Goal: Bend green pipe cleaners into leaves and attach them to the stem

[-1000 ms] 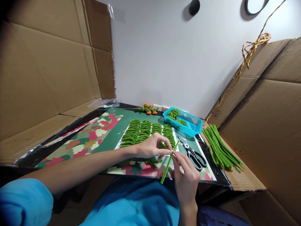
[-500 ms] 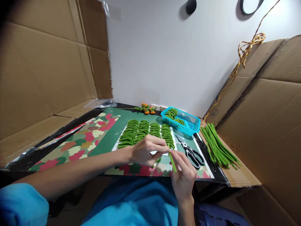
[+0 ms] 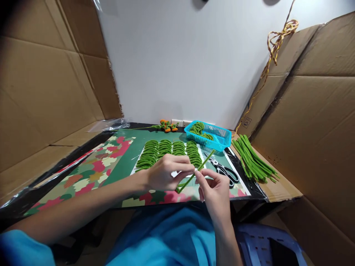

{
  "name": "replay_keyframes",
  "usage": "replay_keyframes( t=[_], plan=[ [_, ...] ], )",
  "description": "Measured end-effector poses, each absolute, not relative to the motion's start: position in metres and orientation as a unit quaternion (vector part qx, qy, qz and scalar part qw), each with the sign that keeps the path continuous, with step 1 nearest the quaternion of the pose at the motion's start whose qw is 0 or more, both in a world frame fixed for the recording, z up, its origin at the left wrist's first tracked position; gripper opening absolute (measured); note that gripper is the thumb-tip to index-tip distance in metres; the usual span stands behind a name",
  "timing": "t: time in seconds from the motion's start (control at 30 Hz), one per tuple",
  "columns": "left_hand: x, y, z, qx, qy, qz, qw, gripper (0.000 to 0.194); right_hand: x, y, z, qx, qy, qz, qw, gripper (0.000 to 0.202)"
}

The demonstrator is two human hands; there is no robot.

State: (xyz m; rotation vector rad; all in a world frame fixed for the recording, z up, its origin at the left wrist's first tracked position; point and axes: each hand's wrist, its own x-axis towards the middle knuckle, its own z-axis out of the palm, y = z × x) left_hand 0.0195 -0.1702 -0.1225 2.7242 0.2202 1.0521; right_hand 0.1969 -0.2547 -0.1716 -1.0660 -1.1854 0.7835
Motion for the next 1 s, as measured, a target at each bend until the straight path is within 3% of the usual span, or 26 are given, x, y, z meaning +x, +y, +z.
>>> replay_keyframes(
  t=[0.13,0.2,0.3,0.47,0.77,1.0],
  plan=[
    [0.022,-0.173,-0.129,0.813,0.195,0.383,0.394,0.019,0.192,-0.256,-0.189,-0.476,-0.549,-0.003,0.687,0.007],
    [0.023,-0.173,-0.134,0.752,0.218,0.369,0.501,0.025,0.194,-0.255,-0.198,-0.413,-0.609,-0.137,0.663,0.024],
    [0.022,-0.172,-0.137,0.696,0.216,0.349,0.589,0.033,0.201,-0.249,-0.203,-0.369,-0.686,-0.199,0.595,0.044],
    [0.018,-0.169,-0.137,0.652,0.195,0.312,0.662,0.034,0.204,-0.244,-0.203,-0.35,-0.684,-0.216,0.602,0.047],
    [0.016,-0.167,-0.14,0.722,0.188,0.36,0.56,0.026,0.201,-0.244,-0.202,-0.352,-0.706,-0.192,0.583,0.039],
    [0.02,-0.178,-0.136,0.842,0.153,0.421,0.302,0.015,0.183,-0.248,-0.198,-0.412,-0.646,-0.091,0.636,0.018]
  ],
)
